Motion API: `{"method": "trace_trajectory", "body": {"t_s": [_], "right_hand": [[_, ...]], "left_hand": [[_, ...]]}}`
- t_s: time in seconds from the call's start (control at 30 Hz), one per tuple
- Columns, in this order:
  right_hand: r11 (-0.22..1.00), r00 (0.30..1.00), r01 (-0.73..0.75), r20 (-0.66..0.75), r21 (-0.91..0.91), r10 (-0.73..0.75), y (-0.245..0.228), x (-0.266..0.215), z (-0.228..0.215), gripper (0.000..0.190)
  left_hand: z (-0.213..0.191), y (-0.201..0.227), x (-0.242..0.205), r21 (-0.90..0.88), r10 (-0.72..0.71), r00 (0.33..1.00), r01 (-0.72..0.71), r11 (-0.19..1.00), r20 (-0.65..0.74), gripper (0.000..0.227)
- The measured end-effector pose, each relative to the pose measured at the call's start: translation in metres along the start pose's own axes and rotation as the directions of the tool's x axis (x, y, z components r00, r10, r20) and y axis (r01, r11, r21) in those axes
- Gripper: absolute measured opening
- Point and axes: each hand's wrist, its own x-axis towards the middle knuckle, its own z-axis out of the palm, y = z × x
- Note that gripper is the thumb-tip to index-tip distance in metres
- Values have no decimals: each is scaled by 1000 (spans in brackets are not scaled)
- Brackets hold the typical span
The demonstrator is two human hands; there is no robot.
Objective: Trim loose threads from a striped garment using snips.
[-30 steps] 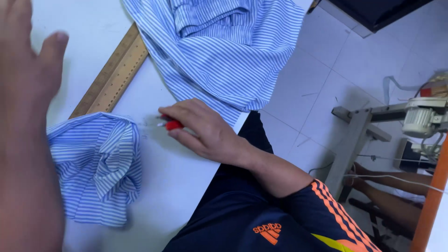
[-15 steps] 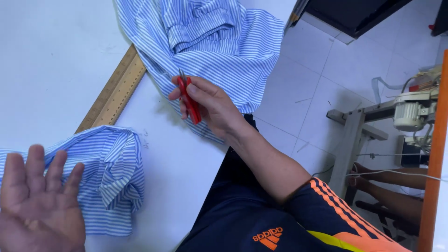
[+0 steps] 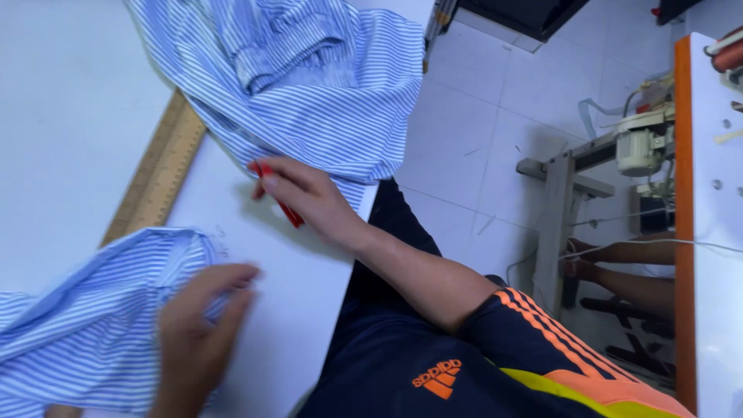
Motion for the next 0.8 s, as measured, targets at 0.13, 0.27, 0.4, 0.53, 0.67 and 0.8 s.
{"method": "trace_trajectory", "body": {"t_s": [0.13,0.27,0.4,0.53,0.67,0.8], "right_hand": [[974,989,77,141,-215,-47,3,-25,13,31],[828,928,325,322,-457,-186,-3,-31,11,36],[812,848,420,494,-405,-192,-3,-33,14,39],[833,812,449,537,-323,-229,-4,-34,18,36],[946,865,258,482,-198,-135,-2,-43,17,38],[1000,894,13,448,-1,-11,12,-46,12,42]], "left_hand": [[41,-46,-3,-18,189,946,-191,981,265,16],[37,-46,-2,-79,135,958,-118,990,254,15],[33,-46,-9,-201,-29,986,63,978,167,20],[42,-78,-19,-517,-197,978,201,832,64,37],[38,-57,-12,-536,-35,991,98,838,126,62],[42,-52,-10,-339,-169,976,207,918,139,56]]}}
